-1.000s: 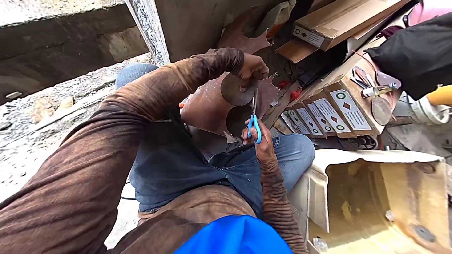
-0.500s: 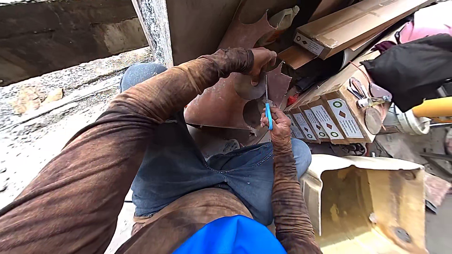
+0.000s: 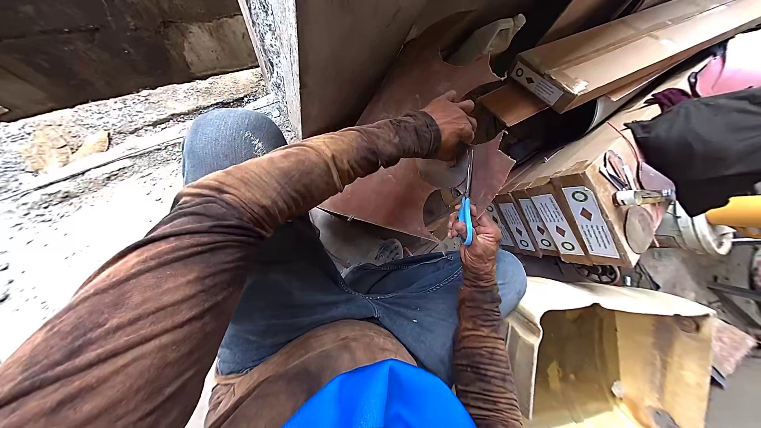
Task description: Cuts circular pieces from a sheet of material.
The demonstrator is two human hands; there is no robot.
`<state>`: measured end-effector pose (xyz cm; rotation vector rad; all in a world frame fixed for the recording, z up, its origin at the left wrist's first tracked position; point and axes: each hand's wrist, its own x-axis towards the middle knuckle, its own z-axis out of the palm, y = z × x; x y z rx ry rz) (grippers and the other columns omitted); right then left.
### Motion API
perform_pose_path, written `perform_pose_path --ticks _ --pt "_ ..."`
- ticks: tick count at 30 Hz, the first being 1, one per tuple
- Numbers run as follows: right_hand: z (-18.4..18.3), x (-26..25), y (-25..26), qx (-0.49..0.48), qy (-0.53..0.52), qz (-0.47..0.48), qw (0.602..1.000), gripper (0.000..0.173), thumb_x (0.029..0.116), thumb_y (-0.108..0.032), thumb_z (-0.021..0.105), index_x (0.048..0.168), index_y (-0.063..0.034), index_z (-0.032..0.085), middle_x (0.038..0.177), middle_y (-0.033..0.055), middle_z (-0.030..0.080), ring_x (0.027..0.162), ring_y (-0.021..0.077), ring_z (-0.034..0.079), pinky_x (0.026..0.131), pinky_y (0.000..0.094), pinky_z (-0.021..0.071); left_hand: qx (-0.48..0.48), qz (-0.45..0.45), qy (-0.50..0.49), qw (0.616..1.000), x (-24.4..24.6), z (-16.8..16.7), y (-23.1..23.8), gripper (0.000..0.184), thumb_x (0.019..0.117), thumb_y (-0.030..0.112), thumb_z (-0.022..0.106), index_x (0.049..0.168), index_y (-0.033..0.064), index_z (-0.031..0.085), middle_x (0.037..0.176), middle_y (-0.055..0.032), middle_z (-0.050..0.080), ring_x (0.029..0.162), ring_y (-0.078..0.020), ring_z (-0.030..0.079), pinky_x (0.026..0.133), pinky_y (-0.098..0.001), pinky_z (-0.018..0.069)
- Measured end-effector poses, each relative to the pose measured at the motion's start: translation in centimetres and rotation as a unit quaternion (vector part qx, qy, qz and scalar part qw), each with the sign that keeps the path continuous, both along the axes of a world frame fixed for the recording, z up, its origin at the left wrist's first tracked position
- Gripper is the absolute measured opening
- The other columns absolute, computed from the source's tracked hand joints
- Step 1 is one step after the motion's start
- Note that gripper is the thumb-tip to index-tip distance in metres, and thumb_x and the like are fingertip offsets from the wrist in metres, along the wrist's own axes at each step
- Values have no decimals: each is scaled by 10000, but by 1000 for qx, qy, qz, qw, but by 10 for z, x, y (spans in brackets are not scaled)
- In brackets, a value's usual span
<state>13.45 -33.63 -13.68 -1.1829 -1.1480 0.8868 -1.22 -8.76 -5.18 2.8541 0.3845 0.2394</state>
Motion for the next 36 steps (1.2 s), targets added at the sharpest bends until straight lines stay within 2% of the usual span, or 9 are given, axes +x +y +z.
perform_pose_path --ticks 3,6,10,13,15,20,25,30,36 --pt "2 1 -2 4 8 8 1000 337 901 -146 767 1196 -15 671 870 35 733 689 110 680 617 276 591 -23 31 17 999 -3 9 -6 332 820 399 798 1080 196 761 1265 9 694 1253 -272 554 1016 -551 381" --pt "13 2 -5 -2 -5 16 1000 343 894 -184 782 1194 -51 683 883 16 737 703 101 681 627 274 591 -41 -3 -8 999 -8 10 -3 365 822 365 800 1139 188 762 1414 12 632 1460 -268 412 1180 -581 219" --pt "22 1 -14 -4 -47 27 999 360 893 -220 796 1214 -92 697 946 -7 745 763 83 688 680 268 597 -144 -91 -23 985 -13 5 13 336 823 338 842 1083 141 765 1053 -68 741 1092 -261 648 1182 -591 239" --pt "20 -5 -13 6 -101 2 995 355 901 -171 782 1226 -81 671 980 -33 753 822 80 713 751 272 621 -287 -158 -75 942 -13 0 24 236 724 139 912 828 41 725 769 -50 674 746 -162 614 799 -420 494" --pt "22 -9 -10 2 -127 -15 992 324 899 -160 776 1193 -85 664 950 -46 750 824 77 713 764 274 618 -336 -161 -59 926 -11 3 25 227 727 78 909 798 17 703 737 -51 649 669 -130 585 653 -353 493" --pt "25 -10 2 -32 -155 -3 987 540 862 -496 787 1161 -79 619 879 -11 712 772 107 684 726 293 596 -295 -150 9 943 -3 3 15 267 754 169 916 912 29 753 829 -55 698 744 -129 624 720 -347 516" --pt "18 -5 11 -36 -152 -1 988 475 860 -499 785 1080 -102 647 845 -23 699 744 97 668 698 290 582 -261 -112 32 958 1 -1 20 307 749 209 919 939 39 749 847 -57 695 770 -156 639 723 -387 527" --pt "4 -5 15 -39 -145 -15 988 528 878 -575 735 1110 -106 662 819 -9 684 744 153 676 706 363 595 -249 -61 46 965 8 0 22 641 720 228 945 1244 13 643 1032 -144 693 958 -284 668 865 -507 544" --pt "2 -14 19 -38 -131 -35 990 510 878 -558 743 1098 -106 662 793 -10 683 722 152 675 690 354 592 -263 -30 57 963 9 -4 26 741 688 238 962 1306 30 609 1041 -123 711 946 -262 679 872 -478 551"
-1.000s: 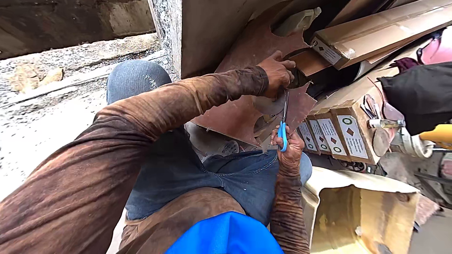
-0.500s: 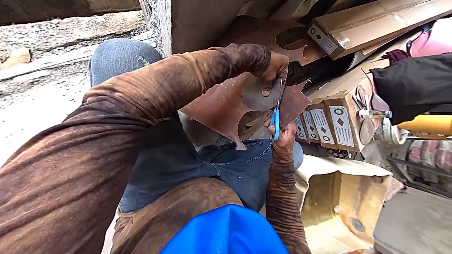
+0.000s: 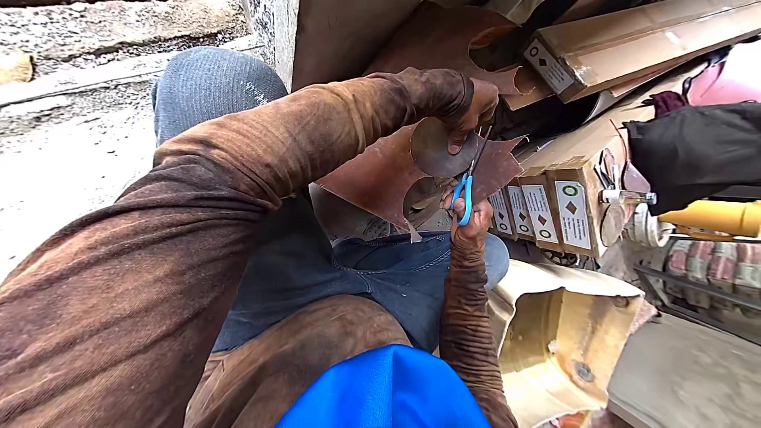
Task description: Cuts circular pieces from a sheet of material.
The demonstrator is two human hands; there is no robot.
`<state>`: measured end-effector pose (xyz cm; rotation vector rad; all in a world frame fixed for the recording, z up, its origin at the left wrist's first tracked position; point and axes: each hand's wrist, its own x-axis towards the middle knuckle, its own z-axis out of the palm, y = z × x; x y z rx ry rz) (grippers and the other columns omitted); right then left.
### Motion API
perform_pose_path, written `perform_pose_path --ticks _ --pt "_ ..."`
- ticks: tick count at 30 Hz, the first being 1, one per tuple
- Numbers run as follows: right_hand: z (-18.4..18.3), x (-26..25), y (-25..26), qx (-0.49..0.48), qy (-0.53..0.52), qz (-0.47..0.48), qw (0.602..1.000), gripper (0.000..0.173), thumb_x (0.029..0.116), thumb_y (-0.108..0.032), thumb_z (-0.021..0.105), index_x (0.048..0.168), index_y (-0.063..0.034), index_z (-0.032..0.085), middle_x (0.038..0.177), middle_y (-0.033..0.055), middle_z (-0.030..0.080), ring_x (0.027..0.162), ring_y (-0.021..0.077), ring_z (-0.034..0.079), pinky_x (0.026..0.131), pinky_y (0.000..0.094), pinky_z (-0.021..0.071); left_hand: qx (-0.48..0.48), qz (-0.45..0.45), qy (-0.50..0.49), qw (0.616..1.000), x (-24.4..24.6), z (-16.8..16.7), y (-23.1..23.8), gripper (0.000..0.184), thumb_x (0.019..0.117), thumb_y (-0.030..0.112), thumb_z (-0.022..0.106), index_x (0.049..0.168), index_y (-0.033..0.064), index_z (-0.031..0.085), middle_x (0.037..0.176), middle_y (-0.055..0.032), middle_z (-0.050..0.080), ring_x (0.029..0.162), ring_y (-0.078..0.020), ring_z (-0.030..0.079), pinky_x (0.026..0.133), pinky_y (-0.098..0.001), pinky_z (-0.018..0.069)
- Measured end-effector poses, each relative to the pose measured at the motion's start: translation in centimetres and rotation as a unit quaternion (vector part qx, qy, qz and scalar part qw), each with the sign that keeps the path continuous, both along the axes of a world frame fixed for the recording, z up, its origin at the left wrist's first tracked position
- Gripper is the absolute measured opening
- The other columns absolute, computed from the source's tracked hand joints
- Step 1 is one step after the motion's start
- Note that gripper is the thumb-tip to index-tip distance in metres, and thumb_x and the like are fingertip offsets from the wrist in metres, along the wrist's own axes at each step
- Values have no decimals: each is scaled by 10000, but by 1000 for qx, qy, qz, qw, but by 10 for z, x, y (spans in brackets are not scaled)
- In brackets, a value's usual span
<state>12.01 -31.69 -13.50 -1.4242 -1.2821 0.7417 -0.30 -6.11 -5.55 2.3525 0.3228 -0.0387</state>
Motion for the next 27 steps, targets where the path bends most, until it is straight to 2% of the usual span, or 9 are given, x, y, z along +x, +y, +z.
perform_pose_path --ticks 2,5,7,11,14,16,18,22,27 --pt "0 -1 0 5 -3 -3 1000 479 886 -514 754 1114 -102 668 828 -7 692 741 147 674 706 351 592 -1 -1 1 1000 0 -1 2 741 684 243 963 1303 32 615 1049 -120 715 947 -254 682 874 -471 554" --pt "1 -1 -2 7 0 -7 1000 467 860 -406 807 1159 -84 650 894 -17 698 749 99 663 689 292 583 8 -7 5 1000 2 -2 3 710 691 253 959 1278 31 626 1035 -114 705 936 -247 675 860 -474 552" --pt "3 0 -5 8 -26 -12 1000 454 853 -382 820 1157 -91 649 921 -45 714 770 65 674 689 264 591 10 -13 7 1000 3 -3 2 691 703 252 953 1272 33 627 1049 -109 713 955 -245 682 872 -472 554" --pt "3 4 -8 14 -40 -5 999 391 863 -327 822 1128 -88 662 877 -49 708 719 53 656 649 251 577 9 -8 21 1000 4 -1 -2 708 695 249 956 1280 36 619 1063 -113 715 968 -253 683 873 -472 553" --pt "-2 16 -8 1 -1 8 1000 444 857 -373 823 1162 -91 667 893 -22 717 712 81 660 644 273 581 21 5 31 999 6 2 -8 692 698 239 948 1273 34 623 1045 -108 709 965 -249 681 863 -466 554" --pt "-1 24 -6 -19 -14 16 1000 498 842 -448 817 1144 -87 656 859 -13 696 699 103 651 638 300 577 26 18 48 998 10 3 -12 658 721 214 929 1267 22 616 1032 -122 693 966 -274 670 855 -502 547" --pt "2 28 -6 -40 -40 18 998 557 819 -516 814 1125 -81 651 833 -15 689 695 109 653 643 312 579 35 17 51 998 14 -3 -15 617 712 223 929 1211 25 625 983 -117 678 912 -274 663 804 -510 546" --pt "5 25 -8 -46 -52 7 998 576 833 -511 801 1140 -50 639 845 0 696 697 118 659 660 325 590 31 12 48 998 15 -4 -15 585 750 198 899 1233 9 630 1027 -152 684 966 -314 665 849 -546 534" --pt "-1 12 -13 -20 -10 -10 1000 381 872 -389 794 1082 -96 670 809 -26 688 677 97 647 654 293 576 43 -3 55 998 21 -8 -14 618 726 305 931 1210 38 653 1003 -131 682 946 -294 662 833 -533 533"
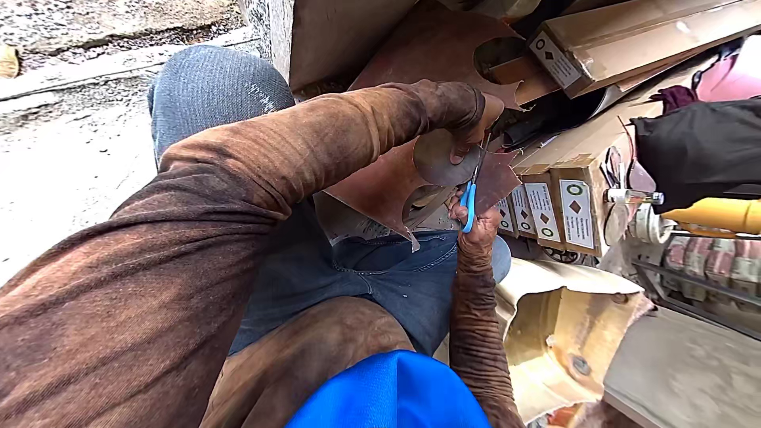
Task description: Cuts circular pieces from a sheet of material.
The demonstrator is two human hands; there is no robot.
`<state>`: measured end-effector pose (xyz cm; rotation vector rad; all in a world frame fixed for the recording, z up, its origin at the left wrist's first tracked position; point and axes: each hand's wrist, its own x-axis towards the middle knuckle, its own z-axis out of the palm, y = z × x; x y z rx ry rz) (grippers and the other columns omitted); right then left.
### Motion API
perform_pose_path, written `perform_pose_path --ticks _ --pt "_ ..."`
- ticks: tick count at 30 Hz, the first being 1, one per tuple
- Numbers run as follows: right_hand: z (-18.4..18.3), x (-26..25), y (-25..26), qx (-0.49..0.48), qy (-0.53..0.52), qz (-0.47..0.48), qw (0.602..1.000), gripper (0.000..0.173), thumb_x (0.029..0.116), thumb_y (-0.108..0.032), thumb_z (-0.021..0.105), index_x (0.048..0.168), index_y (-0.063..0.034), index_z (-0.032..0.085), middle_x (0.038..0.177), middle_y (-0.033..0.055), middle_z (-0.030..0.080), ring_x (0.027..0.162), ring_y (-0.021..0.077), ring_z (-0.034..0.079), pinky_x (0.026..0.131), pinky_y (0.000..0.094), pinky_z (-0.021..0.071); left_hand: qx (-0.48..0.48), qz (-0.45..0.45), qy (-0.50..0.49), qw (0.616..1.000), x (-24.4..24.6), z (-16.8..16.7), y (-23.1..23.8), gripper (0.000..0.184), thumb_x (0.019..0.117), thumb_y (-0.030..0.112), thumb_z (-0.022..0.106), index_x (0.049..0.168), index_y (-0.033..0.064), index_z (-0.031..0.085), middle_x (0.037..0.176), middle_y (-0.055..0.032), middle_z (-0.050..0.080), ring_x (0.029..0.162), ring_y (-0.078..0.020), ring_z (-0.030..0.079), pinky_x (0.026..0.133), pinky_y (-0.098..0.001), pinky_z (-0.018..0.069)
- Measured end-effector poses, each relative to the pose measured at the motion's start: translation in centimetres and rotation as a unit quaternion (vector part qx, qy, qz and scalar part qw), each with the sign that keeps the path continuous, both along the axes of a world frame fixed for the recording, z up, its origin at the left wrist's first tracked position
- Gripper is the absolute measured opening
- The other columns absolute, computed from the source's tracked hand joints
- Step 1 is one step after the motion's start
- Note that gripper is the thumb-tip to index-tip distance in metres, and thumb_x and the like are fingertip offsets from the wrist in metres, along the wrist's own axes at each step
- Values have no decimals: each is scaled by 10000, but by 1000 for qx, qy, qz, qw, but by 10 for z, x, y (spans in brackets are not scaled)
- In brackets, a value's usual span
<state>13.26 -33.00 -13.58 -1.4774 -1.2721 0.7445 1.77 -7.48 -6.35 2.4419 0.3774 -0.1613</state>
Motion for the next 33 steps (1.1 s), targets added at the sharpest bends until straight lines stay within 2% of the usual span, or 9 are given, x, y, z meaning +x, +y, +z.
perform_pose_path --ticks 8,14,18,23,25,27,30,31,33 --pt "13 10 -10 -36 -86 -9 996 454 837 -434 826 1036 -54 680 774 -33 679 639 70 634 592 276 565 19 -7 27 999 -3 6 -8 602 769 318 903 1232 37 641 1033 -139 685 975 -302 662 842 -553 523" --pt "22 22 -10 -96 -37 37 994 552 824 -460 829 1108 -21 651 819 11 692 669 114 655 624 297 584 37 -9 36 999 3 -4 -12 461 770 289 887 1090 39 667 949 -115 669 889 -279 654 773 -523 525" --pt "16 18 -13 -82 3 36 996 495 858 -465 793 1095 -49 667 777 -5 688 646 105 648 632 296 579 20 1 32 999 2 -5 -12 563 749 297 902 1179 42 643 978 -129 677 913 -299 665 787 -550 531" --pt "13 9 -10 -72 4 45 996 479 869 -500 776 1061 -75 669 749 -19 679 618 95 633 612 284 568 28 -2 53 998 -12 10 -17 442 798 250 877 1077 -2 644 951 -152 651 873 -310 639 749 -535 506" --pt "13 7 -10 -78 12 54 995 503 882 -526 755 1079 -74 660 748 -15 673 630 112 639 617 300 573 21 1 60 998 -14 13 -20 432 833 247 862 1093 -23 647 993 -165 657 922 -313 645 794 -531 517" --pt "12 12 -13 -110 19 82 990 614 898 -580 710 1181 -43 620 813 22 706 705 166 689 658 348 605 9 -8 36 999 -9 3 -15 504 812 261 881 1164 -8 640 1008 -166 668 943 -321 655 821 -543 525" --pt "16 24 -42 -228 -53 124 964 853 917 -656 602 1370 62 514 1116 115 734 987 244 722 853 445 622 -5 -9 -15 1000 -7 -9 -4 484 740 163 896 1145 46 660 942 -123 674 873 -295 664 775 -542 545" --pt "19 28 -61 -266 -79 129 952 841 910 -674 597 1327 56 560 1088 97 743 964 212 720 853 425 609 -7 -6 -21 1000 -10 -7 -2 510 725 138 898 1160 40 651 947 -124 678 885 -299 670 789 -541 552" --pt "33 34 -104 -300 -70 105 945 692 856 -642 682 1128 -6 675 884 48 724 750 149 680 682 361 587 -30 3 -27 999 -23 2 2 702 684 143 944 1281 21 595 994 -151 696 955 -325 679 862 -547 554"
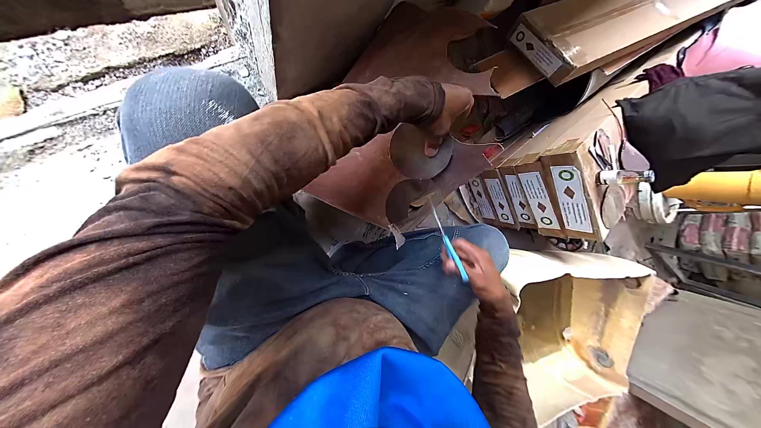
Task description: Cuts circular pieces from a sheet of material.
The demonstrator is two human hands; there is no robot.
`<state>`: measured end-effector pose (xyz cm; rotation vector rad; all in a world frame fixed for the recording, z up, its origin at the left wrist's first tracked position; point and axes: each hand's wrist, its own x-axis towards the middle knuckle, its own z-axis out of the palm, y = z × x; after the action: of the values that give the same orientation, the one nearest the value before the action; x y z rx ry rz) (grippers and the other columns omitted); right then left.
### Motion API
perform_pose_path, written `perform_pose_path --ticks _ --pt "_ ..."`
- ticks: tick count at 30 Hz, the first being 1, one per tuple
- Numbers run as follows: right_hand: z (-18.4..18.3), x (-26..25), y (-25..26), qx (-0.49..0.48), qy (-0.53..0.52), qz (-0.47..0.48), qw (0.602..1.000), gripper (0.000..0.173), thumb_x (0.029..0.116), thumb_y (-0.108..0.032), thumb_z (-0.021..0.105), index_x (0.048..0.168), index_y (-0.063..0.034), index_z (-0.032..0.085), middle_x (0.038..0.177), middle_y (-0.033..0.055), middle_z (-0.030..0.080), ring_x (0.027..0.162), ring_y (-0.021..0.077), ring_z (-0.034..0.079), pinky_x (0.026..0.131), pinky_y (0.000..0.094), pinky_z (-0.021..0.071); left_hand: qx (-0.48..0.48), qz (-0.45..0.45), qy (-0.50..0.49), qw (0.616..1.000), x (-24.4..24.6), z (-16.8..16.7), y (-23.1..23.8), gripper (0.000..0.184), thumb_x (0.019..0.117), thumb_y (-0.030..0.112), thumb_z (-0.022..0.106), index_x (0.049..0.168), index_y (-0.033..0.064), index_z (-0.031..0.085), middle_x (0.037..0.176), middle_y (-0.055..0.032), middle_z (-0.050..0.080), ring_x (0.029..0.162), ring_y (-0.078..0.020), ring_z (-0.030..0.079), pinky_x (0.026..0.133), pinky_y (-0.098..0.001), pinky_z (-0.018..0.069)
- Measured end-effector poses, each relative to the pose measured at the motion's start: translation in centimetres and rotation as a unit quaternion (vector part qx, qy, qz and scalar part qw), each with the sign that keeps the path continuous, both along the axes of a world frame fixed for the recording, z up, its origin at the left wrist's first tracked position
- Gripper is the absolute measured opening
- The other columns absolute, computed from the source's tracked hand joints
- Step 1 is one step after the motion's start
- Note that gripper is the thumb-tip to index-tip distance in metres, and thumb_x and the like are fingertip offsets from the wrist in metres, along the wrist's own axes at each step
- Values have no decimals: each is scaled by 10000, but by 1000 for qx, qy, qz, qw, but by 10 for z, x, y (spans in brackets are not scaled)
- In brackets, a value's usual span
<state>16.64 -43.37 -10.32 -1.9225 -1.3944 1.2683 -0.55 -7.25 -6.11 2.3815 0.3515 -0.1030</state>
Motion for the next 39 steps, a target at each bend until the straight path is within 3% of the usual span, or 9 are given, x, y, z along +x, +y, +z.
perform_pose_path --ticks 4,8,12,21,27,31,35,37,39 --pt "50 9 -58 168 138 -129 967 383 844 -517 782 1122 -255 745 908 -35 747 784 105 702 719 300 606 -40 14 -19 999 -32 17 -8 860 649 72 956 1394 16 529 1036 -182 707 1015 -352 679 924 -545 544" --pt "85 -15 -1 297 -27 -182 937 538 914 -393 746 1273 -36 566 1114 51 724 1004 204 722 878 397 624 -35 -19 -46 998 -43 6 -29 903 602 76 979 1389 21 541 1022 -182 722 1046 -375 674 1006 -563 509" --pt "79 -36 88 219 -119 -175 953 508 954 -376 719 1331 -77 555 1009 64 736 848 163 724 736 364 624 9 -55 -16 998 -31 -18 -48 969 586 112 990 1423 15 512 1041 -164 740 1152 -373 650 1172 -533 372" --pt "-38 -44 168 48 129 -121 983 595 732 -80 887 1236 27 591 970 131 729 819 172 707 747 356 607 25 59 45 997 -21 -62 -61 981 575 93 984 1410 -19 482 1302 -224 634 1416 -457 430 1123 -585 423" --pt "-66 -49 168 101 18 -185 977 483 754 -31 822 1192 6 621 856 106 740 737 189 716 712 405 611 40 85 41 995 -10 -86 -65 935 582 59 980 1378 -24 496 1377 -244 584 1447 -472 383 1147 -562 406" --pt "-73 -57 164 121 -1 -198 973 517 764 -62 832 1226 9 612 869 108 741 746 187 715 734 407 611 128 112 -110 979 -37 -103 -80 909 636 47 932 1445 35 520 1452 -132 592 1423 -313 489 1273 -608 129" --pt "-63 -73 147 139 47 -179 973 492 805 -81 845 1233 -34 607 860 120 725 688 211 680 638 395 582 92 288 -272 914 -94 -79 -163 514 850 82 779 1341 48 631 1371 -109 647 1342 -267 565 1205 -528 364" --pt "-60 -73 146 151 62 -170 972 502 815 -80 842 1252 -36 598 880 118 725 704 206 678 649 385 585 -102 407 -290 860 -105 -70 -199 294 915 39 702 1204 -8 684 1149 -94 729 1078 -164 693 1000 -378 558" --pt "-65 -69 156 158 69 -178 969 516 782 -66 862 1227 -15 607 874 103 731 717 169 696 680 357 606 -428 508 -192 722 -102 -78 -230 257 1061 118 511 1183 -60 650 939 -107 746 796 -164 721 760 -346 616"
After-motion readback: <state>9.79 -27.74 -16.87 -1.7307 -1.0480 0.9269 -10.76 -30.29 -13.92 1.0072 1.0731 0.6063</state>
